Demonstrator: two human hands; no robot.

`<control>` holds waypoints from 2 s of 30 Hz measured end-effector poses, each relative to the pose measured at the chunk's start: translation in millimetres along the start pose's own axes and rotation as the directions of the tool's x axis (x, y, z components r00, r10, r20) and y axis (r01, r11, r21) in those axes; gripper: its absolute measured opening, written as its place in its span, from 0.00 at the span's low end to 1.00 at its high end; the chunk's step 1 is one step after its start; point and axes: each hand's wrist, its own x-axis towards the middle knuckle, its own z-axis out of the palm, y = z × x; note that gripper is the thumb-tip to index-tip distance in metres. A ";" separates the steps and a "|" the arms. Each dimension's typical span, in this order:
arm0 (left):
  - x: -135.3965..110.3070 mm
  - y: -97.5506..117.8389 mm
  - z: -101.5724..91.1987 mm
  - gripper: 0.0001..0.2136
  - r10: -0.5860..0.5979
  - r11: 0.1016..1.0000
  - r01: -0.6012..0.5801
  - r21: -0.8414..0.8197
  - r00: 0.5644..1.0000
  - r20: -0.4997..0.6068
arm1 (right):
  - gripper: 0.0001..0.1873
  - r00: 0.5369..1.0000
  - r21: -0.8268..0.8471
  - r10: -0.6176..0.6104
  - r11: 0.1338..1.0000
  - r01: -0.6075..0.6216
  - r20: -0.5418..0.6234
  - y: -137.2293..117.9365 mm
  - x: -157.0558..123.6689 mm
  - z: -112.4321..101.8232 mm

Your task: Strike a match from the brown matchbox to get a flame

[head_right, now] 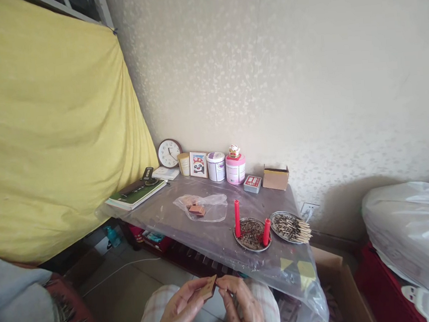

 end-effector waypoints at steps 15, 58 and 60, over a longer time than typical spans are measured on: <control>-3.1 4.4 0.2 0.15 -0.024 1.000 0.024 0.016 1.000 0.008 | 0.11 0.997 -0.088 -0.022 0.996 0.029 0.075 -2.4 4.4 -5.6; 3.5 31.0 25.2 0.09 -0.023 0.992 0.016 -0.125 0.998 -0.055 | 0.10 0.976 -0.230 -0.208 0.955 0.187 -0.070 -9.0 25.3 2.2; 4.8 28.3 23.9 0.09 -0.027 0.993 0.019 -0.116 0.997 -0.076 | 0.11 0.977 -0.258 -0.186 0.954 0.153 -0.108 -7.4 25.8 -1.6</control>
